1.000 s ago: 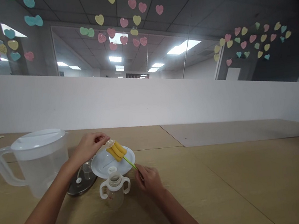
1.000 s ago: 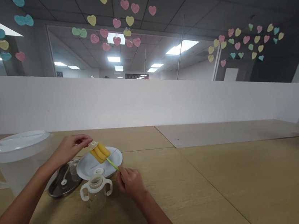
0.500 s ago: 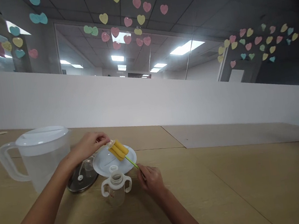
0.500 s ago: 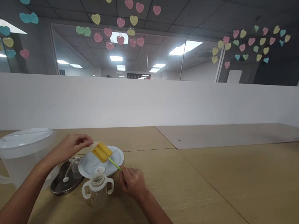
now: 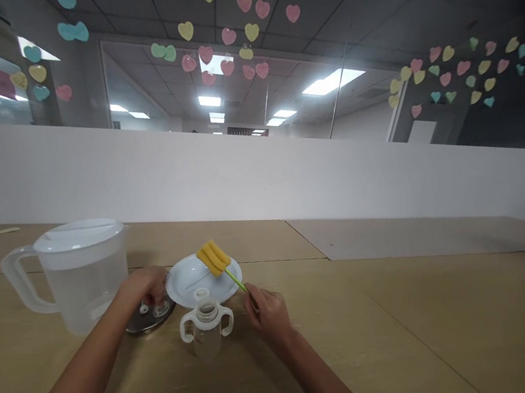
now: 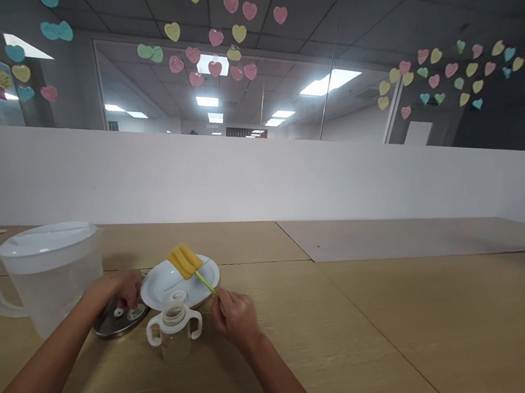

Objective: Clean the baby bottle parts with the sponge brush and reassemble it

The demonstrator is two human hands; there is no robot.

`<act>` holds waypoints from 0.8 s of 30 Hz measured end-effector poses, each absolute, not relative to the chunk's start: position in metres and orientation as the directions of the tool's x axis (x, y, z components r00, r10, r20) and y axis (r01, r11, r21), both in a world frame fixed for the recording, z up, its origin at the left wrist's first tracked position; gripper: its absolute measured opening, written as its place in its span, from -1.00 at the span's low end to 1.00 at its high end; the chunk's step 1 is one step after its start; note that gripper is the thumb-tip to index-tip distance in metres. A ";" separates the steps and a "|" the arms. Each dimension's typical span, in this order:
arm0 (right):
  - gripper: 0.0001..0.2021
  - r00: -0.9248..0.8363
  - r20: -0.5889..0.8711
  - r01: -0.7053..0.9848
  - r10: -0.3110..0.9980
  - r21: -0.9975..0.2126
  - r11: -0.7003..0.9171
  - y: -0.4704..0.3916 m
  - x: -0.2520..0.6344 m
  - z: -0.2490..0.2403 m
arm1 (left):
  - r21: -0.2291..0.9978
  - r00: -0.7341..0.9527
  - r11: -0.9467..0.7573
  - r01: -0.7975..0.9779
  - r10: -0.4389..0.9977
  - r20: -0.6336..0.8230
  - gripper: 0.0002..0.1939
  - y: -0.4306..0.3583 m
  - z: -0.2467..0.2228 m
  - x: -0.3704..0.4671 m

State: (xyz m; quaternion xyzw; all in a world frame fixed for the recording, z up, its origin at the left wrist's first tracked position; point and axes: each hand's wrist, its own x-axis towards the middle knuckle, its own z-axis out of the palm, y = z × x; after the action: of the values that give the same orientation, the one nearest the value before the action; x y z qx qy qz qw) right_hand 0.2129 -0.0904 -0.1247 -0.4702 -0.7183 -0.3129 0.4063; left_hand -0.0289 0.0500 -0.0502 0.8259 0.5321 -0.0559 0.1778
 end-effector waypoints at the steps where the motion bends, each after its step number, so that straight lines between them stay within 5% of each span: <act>1: -0.76 -0.227 0.877 0.931 0.424 0.068 0.360 -0.090 0.213 -0.125 | 0.224 0.424 -0.371 0.901 0.863 -0.275 -0.89 0.050 -0.050 -0.029; 10: -0.75 -0.221 0.868 0.936 0.446 0.060 0.346 -0.090 0.212 -0.124 | 0.150 0.566 -0.572 0.806 0.820 0.089 -0.74 0.033 -0.037 -0.007; 24: -0.75 -0.222 0.871 0.939 0.437 0.071 0.336 -0.085 0.213 -0.128 | 0.262 0.695 -0.668 0.696 0.718 -0.016 -0.82 0.051 -0.086 0.023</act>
State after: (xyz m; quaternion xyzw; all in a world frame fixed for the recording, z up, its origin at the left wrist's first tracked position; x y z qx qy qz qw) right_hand 0.2135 -0.0854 -0.1285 -0.4814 -0.7148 -0.3166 0.3963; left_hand 0.0230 0.0513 -0.0862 0.9122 0.3878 0.0441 0.1247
